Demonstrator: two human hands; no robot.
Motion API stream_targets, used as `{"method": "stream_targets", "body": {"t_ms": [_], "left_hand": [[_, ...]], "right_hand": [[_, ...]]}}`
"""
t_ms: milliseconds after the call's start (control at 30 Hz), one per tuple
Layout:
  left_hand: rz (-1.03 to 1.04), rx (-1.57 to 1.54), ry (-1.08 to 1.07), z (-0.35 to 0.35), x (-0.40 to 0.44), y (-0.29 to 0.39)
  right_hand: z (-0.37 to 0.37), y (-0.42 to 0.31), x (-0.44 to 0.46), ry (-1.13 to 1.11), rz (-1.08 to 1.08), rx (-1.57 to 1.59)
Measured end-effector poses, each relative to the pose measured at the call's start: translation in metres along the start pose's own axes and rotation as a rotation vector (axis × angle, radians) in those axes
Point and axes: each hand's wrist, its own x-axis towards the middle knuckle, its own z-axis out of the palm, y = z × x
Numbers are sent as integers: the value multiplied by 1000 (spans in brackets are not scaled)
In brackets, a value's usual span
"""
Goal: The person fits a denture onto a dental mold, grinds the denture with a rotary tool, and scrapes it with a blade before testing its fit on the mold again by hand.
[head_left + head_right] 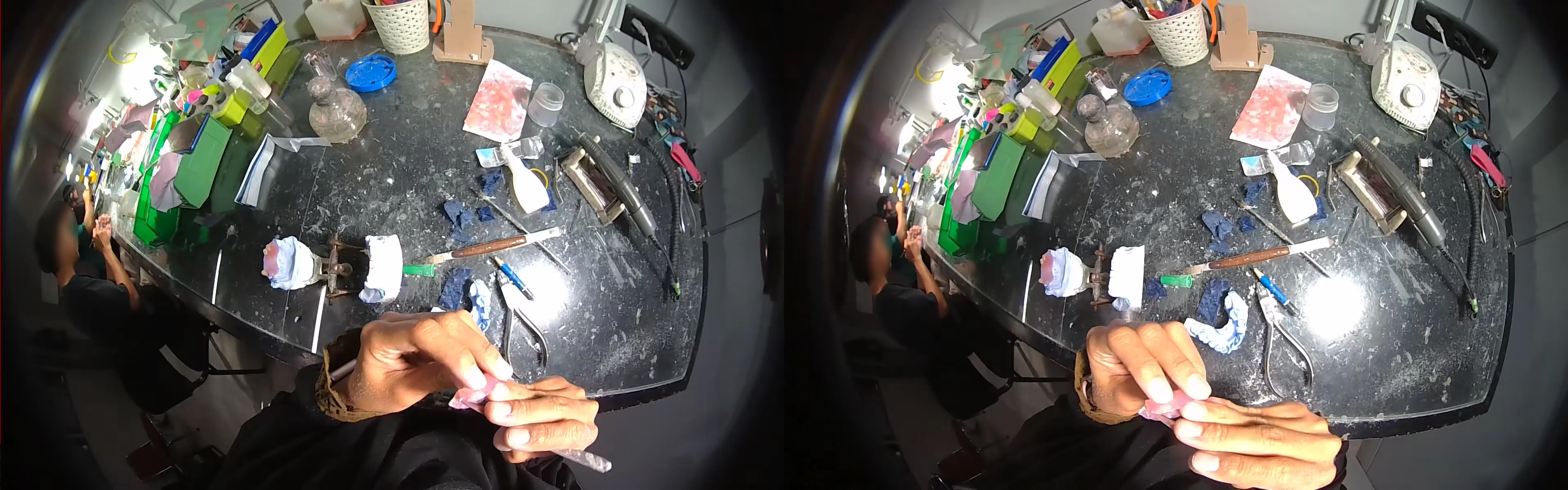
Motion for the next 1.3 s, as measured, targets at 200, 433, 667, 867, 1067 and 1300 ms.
{"method": "stream_targets", "body": {"t_ms": [200, 433, 667, 867, 1067, 1300], "left_hand": [[-13, 27, -9, -1, -2, -2], [-35, -115, 2, 4, -2, -10], [-107, -202, -11, 5, -6, -10], [-115, -217, -10, 6, -9, -12], [-101, -263, 15, 11, -13, -18], [-95, -269, 45, 14, -18, -24]], "right_hand": [[-5, -9, 1, -111, 40, -65], [12, 2, -16, -13, -185, -342], [25, 1, -16, 75, -178, -414], [32, 4, -17, 134, -225, -470], [37, -7, -21, 192, -15, -386], [45, 18, -20, 306, -341, -607]]}}
